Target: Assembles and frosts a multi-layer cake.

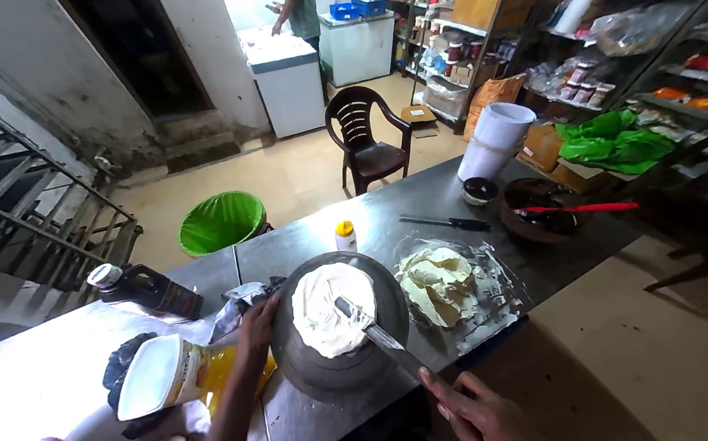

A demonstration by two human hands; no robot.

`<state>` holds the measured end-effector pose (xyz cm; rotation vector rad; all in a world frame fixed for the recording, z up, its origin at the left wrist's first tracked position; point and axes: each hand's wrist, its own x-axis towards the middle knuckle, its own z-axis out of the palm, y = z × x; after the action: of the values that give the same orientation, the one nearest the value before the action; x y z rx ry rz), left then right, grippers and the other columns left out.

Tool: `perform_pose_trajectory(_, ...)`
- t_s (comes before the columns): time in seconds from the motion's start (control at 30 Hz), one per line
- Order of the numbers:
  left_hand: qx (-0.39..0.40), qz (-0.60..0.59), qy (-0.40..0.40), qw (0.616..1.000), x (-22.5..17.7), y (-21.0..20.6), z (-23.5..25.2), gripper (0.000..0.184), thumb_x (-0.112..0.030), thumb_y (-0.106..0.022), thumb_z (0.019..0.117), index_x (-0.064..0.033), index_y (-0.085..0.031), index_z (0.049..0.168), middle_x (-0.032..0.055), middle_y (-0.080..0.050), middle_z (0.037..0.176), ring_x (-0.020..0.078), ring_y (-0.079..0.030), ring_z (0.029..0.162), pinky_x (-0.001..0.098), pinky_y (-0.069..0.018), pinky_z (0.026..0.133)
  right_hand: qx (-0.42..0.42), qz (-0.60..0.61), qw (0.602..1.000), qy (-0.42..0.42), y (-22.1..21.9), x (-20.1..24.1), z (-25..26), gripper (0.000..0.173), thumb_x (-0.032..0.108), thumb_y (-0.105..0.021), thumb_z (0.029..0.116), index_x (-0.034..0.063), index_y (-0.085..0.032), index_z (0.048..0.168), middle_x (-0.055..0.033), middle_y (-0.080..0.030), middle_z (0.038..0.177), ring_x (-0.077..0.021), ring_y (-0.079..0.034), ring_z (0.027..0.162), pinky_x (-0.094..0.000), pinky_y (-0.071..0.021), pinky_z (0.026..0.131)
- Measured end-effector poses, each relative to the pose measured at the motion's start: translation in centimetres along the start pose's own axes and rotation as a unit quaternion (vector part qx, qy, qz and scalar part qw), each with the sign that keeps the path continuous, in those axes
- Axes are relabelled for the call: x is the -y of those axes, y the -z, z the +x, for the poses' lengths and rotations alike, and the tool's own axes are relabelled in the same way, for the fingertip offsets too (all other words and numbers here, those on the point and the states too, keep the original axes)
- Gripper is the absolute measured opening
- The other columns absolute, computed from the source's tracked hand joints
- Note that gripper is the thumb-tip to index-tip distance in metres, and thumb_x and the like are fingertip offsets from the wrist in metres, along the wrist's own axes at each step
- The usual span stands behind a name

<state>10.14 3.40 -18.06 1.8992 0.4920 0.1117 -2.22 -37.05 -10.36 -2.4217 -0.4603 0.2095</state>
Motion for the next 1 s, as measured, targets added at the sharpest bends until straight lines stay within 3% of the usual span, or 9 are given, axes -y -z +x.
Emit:
perform_pose_trajectory(0.1,-0.147,-0.092,-0.010,0.985,2.3,-4.2,-11.9,0.033,-0.020,-0.048,0.1076,0.0054,-0.067,0.100,0.0075,-0.067,0.084,0.0130,-0.067,0.078,0.0383,-0.0589,0.078,0.000,0.031,1.000,-0.002,-0.4,0.1,0.0,0.041,0.028,-0.055,0.1050,0.0326,-0.060,0.146,-0.0150,-0.066,0.102,-0.0244,-0.066,0.073,-0.0427,-0.0575,0.062)
perform_pose_trajectory(0.13,-0.107,-0.145,-0.028,0.983,3.0,-5.9,-15.9,0.026,-0.016,-0.048,0.1068,0.0008,-0.066,0.100,0.0002,-0.069,0.086,0.0081,-0.069,0.080,0.0339,-0.0615,0.079,-0.002,0.038,0.999,-0.002,-0.5,0.1,0.0,0.041,0.027,-0.056,0.1044,0.0326,-0.060,0.145,-0.0151,-0.066,0.101,-0.0241,-0.066,0.072,-0.0427,-0.0576,0.062)
perform_pose_trajectory(0.17,-0.010,-0.190,-0.044,0.981,3.8,-7.4,-19.0,0.023,-0.014,-0.049,0.1062,-0.0013,-0.068,0.101,-0.0002,-0.074,0.091,0.0098,-0.072,0.085,0.0346,-0.0624,0.081,-0.002,0.043,0.999,-0.003,-0.5,0.1,0.1,0.042,0.027,-0.056,0.1042,0.0328,-0.060,0.145,-0.0153,-0.066,0.102,-0.0240,-0.066,0.072,-0.0427,-0.0576,0.062)
perform_pose_trajectory(0.2,0.123,-0.209,-0.063,0.968,4.0,-8.3,-20.9,0.025,-0.015,-0.052,0.1058,0.0026,-0.069,0.108,0.0069,-0.076,0.103,0.0167,-0.073,0.097,0.0392,-0.0605,0.091,0.002,0.045,0.999,-0.007,-0.4,0.1,0.3,0.042,0.027,-0.056,0.1041,0.0337,-0.059,0.146,-0.0148,-0.067,0.103,-0.0236,-0.066,0.072,-0.0424,-0.0576,0.062)
perform_pose_trajectory(0.27,0.307,-0.205,-0.072,0.926,3.7,-9.4,-21.1,0.050,-0.033,-0.060,0.1031,0.0093,-0.061,0.130,0.0177,-0.069,0.128,0.0263,-0.067,0.119,0.0451,-0.0539,0.105,0.010,0.046,0.999,-0.010,-0.1,0.1,0.4,0.042,0.028,-0.056,0.1047,0.0345,-0.059,0.146,-0.0147,-0.067,0.104,-0.0239,-0.066,0.074,-0.0428,-0.0578,0.064)
perform_pose_trajectory(0.3,0.314,-0.199,-0.063,0.926,3.9,-9.3,-20.5,0.068,-0.045,-0.066,0.0975,0.0110,-0.056,0.135,0.0192,-0.066,0.132,0.0274,-0.065,0.123,0.0452,-0.0531,0.107,0.014,0.043,0.999,-0.008,-0.1,0.0,0.4,0.043,0.028,-0.055,0.1047,0.0344,-0.058,0.147,-0.0146,-0.066,0.103,-0.0241,-0.066,0.075,-0.0429,-0.0576,0.063)
perform_pose_trajectory(0.37,0.255,-0.211,-0.026,0.943,4.3,-8.4,-19.2,0.081,-0.052,-0.076,0.0866,0.0114,-0.053,0.131,0.0175,-0.069,0.126,0.0264,-0.068,0.117,0.0450,-0.0561,0.102,0.009,0.042,0.999,0.002,-0.1,-0.1,0.5,0.042,0.028,-0.056,0.1042,0.0334,-0.059,0.146,-0.0144,-0.066,0.102,-0.0242,-0.066,0.073,-0.0432,-0.0573,0.062)
perform_pose_trajectory(0.5,0.220,-0.255,0.016,0.941,5.3,-6.4,-18.1,0.072,-0.048,-0.079,0.0856,0.0069,-0.056,0.127,0.0176,-0.073,0.118,0.0310,-0.071,0.111,0.0499,-0.0582,0.097,0.011,0.047,0.999,0.000,-0.1,-0.2,0.7,0.042,0.029,-0.056,0.1044,0.0352,-0.059,0.146,-0.0136,-0.066,0.102,-0.0235,-0.065,0.073,-0.0421,-0.0568,0.062)
perform_pose_trajectory(1.0,0.223,-0.280,0.033,0.933,6.1,-6.0,-17.9,0.062,-0.046,-0.072,0.0921,0.0050,-0.058,0.126,0.0224,-0.071,0.120,0.0347,-0.071,0.110,0.0486,-0.0598,0.092,0.008,0.056,0.998,0.000,-0.8,-0.5,0.8,0.043,0.031,-0.055,0.1049,0.0381,-0.057,0.147,-0.0121,-0.064,0.100,-0.0223,-0.064,0.073,-0.0410,-0.0566,0.061)
